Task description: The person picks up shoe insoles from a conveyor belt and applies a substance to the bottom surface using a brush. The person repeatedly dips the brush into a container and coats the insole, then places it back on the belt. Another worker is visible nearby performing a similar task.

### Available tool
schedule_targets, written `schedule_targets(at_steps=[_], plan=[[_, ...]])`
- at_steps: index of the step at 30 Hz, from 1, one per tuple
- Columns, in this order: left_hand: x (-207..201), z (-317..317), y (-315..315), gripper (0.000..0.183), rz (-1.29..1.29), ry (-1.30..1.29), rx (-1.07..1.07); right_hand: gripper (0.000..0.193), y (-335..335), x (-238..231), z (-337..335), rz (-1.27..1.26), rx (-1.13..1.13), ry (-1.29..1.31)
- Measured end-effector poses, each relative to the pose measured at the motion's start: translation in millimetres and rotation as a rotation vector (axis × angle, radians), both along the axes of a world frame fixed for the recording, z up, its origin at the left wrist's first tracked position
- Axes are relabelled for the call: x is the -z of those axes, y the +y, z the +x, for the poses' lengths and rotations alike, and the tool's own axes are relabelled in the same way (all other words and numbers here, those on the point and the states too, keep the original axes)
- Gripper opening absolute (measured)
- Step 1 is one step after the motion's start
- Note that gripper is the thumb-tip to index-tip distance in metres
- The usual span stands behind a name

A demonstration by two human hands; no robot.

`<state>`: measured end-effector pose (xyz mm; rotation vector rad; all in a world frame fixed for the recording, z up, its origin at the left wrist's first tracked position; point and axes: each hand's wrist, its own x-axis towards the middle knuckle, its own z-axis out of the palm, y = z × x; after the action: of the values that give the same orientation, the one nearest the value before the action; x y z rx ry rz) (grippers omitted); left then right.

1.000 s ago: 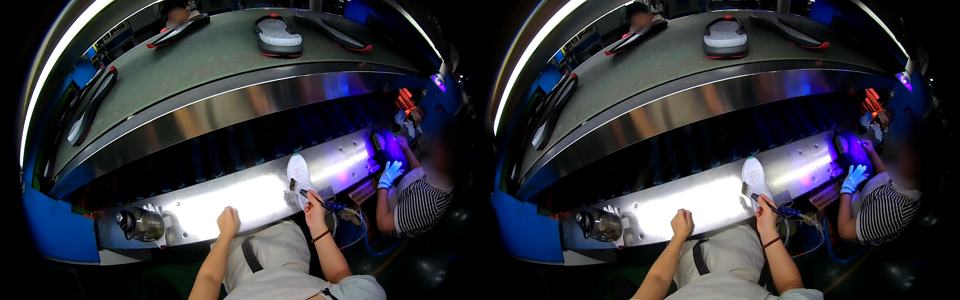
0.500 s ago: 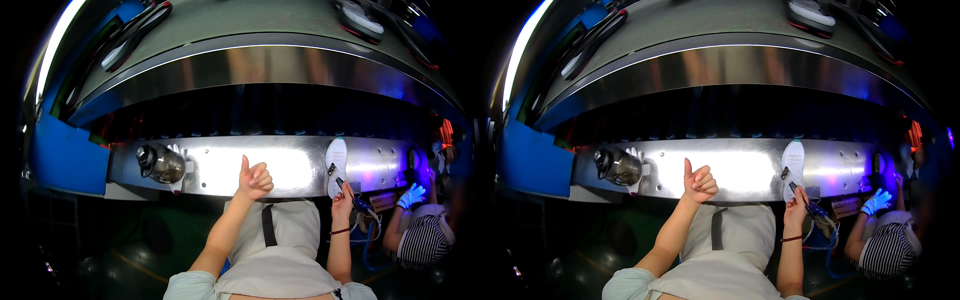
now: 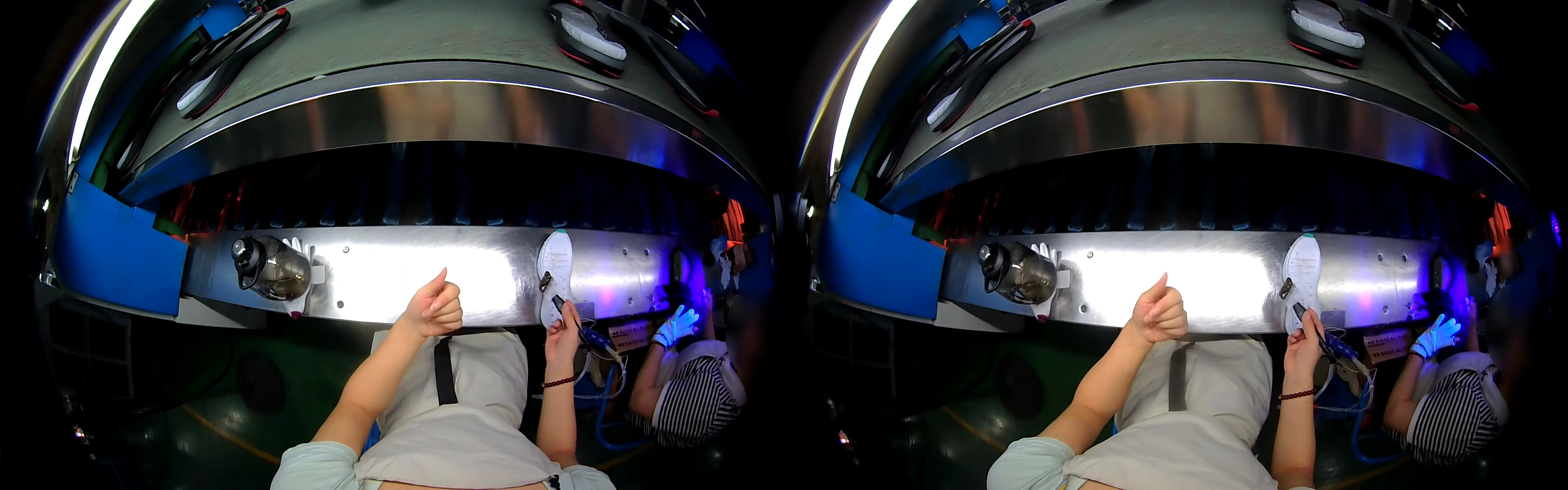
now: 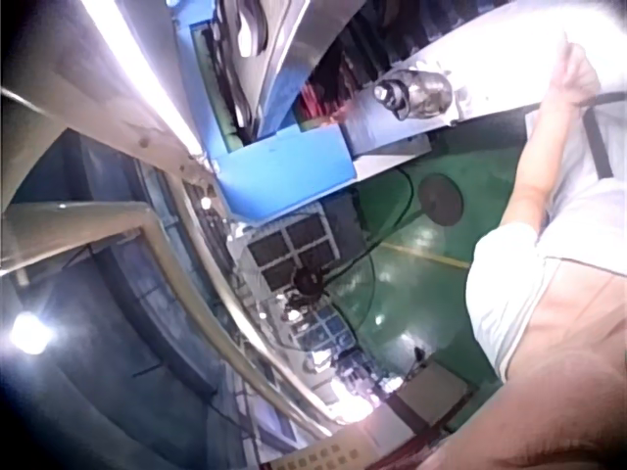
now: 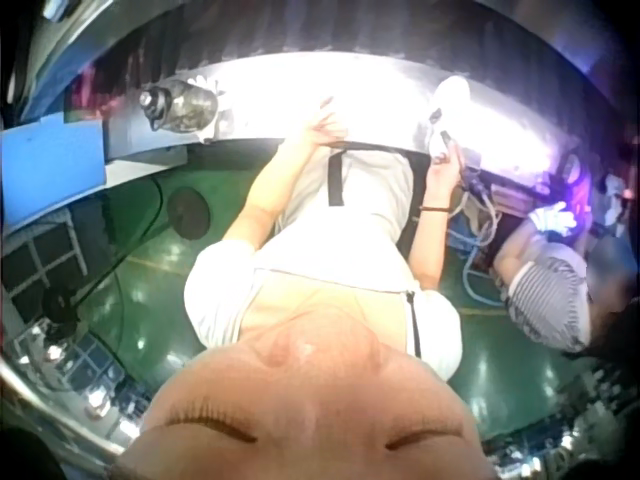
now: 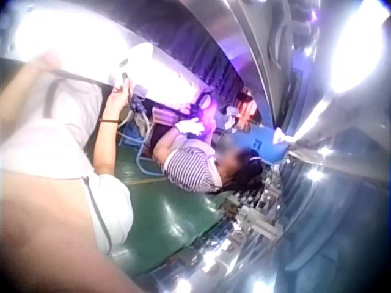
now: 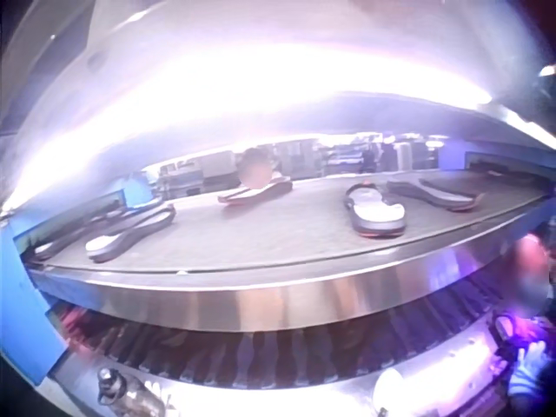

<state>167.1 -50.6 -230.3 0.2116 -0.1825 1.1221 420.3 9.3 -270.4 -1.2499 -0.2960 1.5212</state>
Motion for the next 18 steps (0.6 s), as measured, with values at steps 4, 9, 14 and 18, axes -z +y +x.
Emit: schedule_targets(at_steps=[4,9,14,18], plan=[[28.8,-9.2,-5.4,0.044,-0.408,0.107,-0.027,0.023,-0.8,4.6,2.5,-0.005,-0.004,-0.005],[92.1,-28.8,-18.6,0.038,-0.607,-0.021,-0.092,0.022,-1.6,6.6,4.0,-0.008,-0.001,-0.002],[121.6,-39.3,-39.1,0.043,-0.672,0.318,-0.08,0.02,-1.0,10.2,3.5,-0.004,0.007,0.008],[128.1,-38.3,-44.3,0.054,-0.618,0.231,-0.177,0.017,-0.8,10.3,3.6,-0.01,0.013,0.005]])
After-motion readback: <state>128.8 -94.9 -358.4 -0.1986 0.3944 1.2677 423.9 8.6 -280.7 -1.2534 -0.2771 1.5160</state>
